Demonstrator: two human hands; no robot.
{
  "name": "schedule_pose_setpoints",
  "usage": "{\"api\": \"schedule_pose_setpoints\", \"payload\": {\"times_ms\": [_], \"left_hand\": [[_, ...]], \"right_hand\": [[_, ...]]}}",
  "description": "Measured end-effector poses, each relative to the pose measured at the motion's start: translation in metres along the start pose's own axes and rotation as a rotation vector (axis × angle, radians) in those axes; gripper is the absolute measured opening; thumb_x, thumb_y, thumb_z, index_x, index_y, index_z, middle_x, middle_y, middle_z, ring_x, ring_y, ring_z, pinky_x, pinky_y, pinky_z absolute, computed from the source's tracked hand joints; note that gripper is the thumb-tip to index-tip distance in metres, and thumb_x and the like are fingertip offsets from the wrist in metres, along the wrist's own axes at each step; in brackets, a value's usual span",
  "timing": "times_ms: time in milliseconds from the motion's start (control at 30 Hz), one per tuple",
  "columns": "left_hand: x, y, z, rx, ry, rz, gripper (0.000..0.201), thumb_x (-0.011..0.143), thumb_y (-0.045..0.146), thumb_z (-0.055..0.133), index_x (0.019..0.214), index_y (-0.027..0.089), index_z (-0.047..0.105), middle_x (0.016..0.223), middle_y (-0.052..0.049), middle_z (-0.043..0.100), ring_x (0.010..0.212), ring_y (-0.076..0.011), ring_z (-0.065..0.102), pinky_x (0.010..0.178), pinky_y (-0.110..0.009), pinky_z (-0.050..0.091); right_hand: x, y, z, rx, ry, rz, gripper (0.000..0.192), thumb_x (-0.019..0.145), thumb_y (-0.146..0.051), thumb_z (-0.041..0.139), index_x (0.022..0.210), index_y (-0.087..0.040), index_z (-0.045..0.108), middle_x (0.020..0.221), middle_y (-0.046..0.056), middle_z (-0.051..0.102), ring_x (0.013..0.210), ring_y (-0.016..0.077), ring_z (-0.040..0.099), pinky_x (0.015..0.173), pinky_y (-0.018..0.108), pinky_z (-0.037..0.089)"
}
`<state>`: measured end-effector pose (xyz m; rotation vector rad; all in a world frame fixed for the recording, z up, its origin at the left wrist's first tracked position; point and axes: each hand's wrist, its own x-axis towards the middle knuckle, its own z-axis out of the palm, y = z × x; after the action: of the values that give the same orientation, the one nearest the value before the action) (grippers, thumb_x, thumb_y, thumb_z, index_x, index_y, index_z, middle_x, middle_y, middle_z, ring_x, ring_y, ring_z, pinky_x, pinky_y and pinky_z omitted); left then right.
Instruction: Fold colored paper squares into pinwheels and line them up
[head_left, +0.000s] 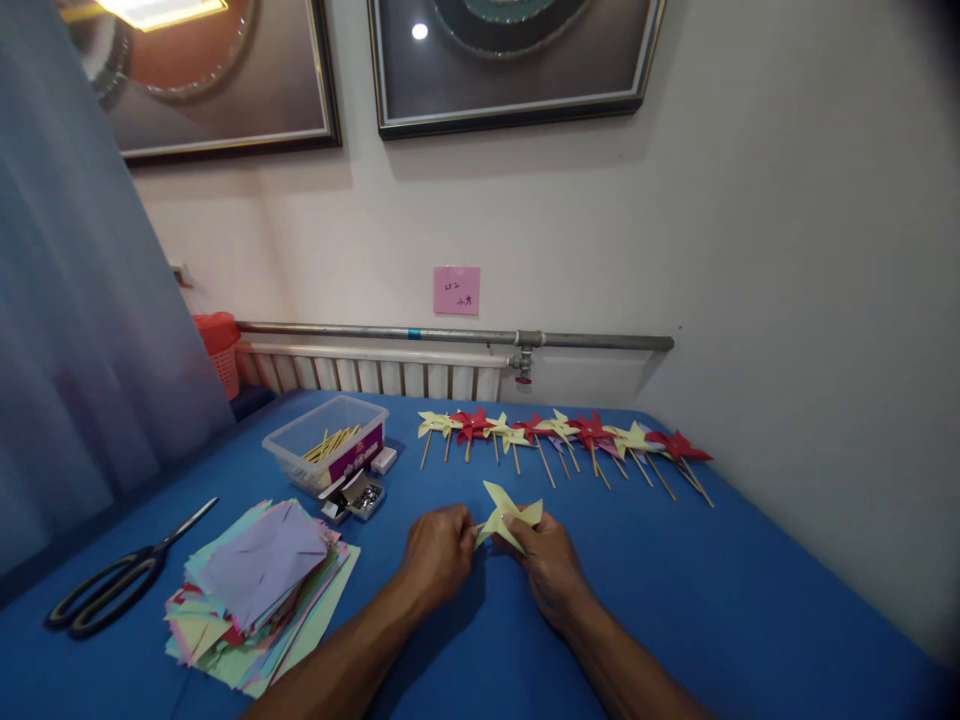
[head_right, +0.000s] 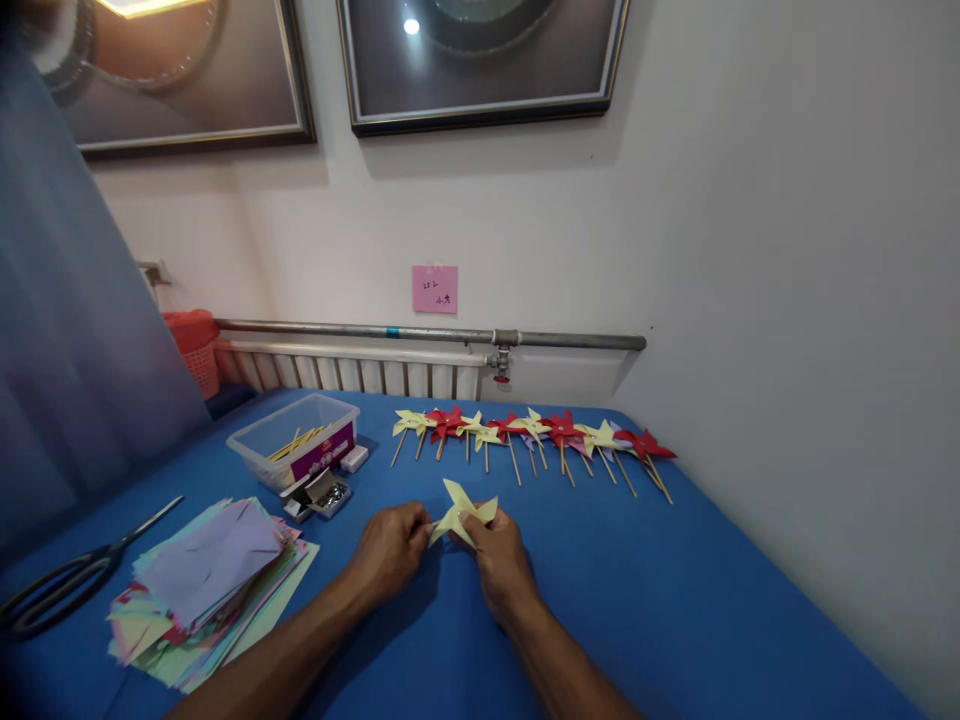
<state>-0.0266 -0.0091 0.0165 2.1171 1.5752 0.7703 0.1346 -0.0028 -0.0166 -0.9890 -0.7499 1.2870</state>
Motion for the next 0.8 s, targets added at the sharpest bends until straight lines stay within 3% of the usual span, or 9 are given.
{"api": "schedule_pose_setpoints", "payload": {"times_ms": [800], "left_hand": [[-0.0001, -0.0024, 0.0049, -0.001, 0.020, 0.009, 0.015, 0.089, 0.022, 0.053, 0.081, 0.018, 0.064, 0.075, -0.002, 0.067, 0.070, -0.0145, 0.056, 0.065, -0.026, 0.030]], "right_hand": [[0.0055, 0.0061, -0.0029, -0.015, 0.002, -0.030, 0.033, 0.060, -0.035, 0.084, 0.081, -0.020, 0.063, 0.071, -0.001, 0.071, 0.068, 0.0207, 0.069, 0.065, 0.031, 0.056]]}}
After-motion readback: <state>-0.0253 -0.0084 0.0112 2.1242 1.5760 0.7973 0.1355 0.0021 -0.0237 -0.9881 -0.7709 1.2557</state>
